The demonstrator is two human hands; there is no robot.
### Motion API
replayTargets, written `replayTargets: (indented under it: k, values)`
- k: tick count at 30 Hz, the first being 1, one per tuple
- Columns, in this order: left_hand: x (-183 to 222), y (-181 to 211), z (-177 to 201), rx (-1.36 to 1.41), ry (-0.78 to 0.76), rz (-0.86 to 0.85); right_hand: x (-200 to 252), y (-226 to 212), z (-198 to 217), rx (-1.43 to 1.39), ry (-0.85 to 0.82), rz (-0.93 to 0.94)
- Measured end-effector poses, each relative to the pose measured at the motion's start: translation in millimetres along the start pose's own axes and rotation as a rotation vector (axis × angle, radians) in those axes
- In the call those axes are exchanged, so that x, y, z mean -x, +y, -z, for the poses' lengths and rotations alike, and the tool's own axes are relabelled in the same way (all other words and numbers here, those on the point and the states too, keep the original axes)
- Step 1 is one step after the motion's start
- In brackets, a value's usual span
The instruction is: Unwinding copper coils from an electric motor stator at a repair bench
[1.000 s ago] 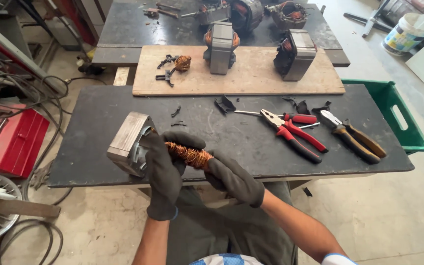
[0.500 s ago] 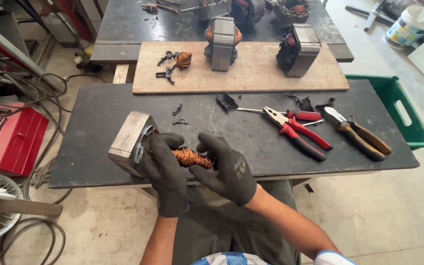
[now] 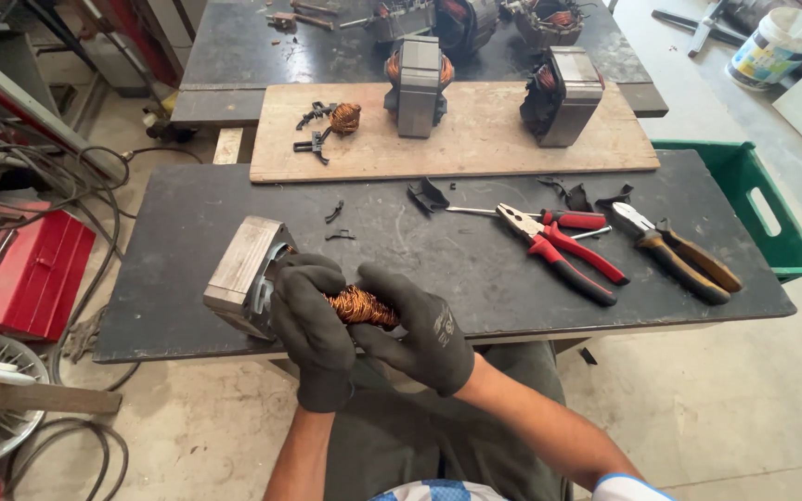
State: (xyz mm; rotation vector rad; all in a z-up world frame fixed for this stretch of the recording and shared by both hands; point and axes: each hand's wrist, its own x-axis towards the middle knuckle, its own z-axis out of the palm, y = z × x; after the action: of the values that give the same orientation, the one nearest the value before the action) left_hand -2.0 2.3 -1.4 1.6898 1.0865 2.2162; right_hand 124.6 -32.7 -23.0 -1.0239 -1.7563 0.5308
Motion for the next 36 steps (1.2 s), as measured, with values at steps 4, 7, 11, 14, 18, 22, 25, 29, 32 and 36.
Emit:
replayTargets:
  k: [4, 7, 11, 14, 18, 22, 25, 29, 32, 36]
  values:
    - [4.1, 1.9, 3.3, 0.008, -0.036, 0.246, -5.4, -5.9, -3.3, 0.017, -0.039, 0.094]
    - [0.4, 4.6, 6.6, -0.022, -0.078, 0.238, -7.2, -2.2, -1.3, -0.185, -0.110, 0.011]
    - [0.1, 0.0, -1.4, -0.052, -0.120, 0.423, -14.2, 10.2, -8.1, -0.629, -0.242, -0.227]
    - [-10.4, -8.1, 4.4, 0.135, -0.222, 0.343, -4.5, 42.5, -20.2, -1.030, -0.230, -0.671]
    - [0.3, -23.1, 5.0, 0.219, -0.206, 0.471, -8.0, 44.5, -6.4, -0.868, -0.477, -0.916]
    - [-1.6, -16.5, 2.7, 0.008, -0.078, 0.585, -13.9, 17.9, -3.7, -0.059, -0.264, -0.072]
    - [-9.0, -8.3, -7.5, -0.005, -0.002, 0.690, -18.9, 3.2, -4.8, 0.160, -0.251, -0.086]
    - [-9.7, -17.8, -10.4, -0.051, -0.032, 0.721, -22.3, 29.1, -19.5, -0.773, -0.255, -0.852]
    - [-13.7, -18.6, -9.1, -0.142, -0.143, 0.668, -10.3, 81.1, -24.2, -0.952, -0.223, -0.867]
    - [-11.9, -14.7, -16.8, -0.063, -0.138, 0.682, -25.8, 29.0, -11.5, -0.676, -0.260, -0.631]
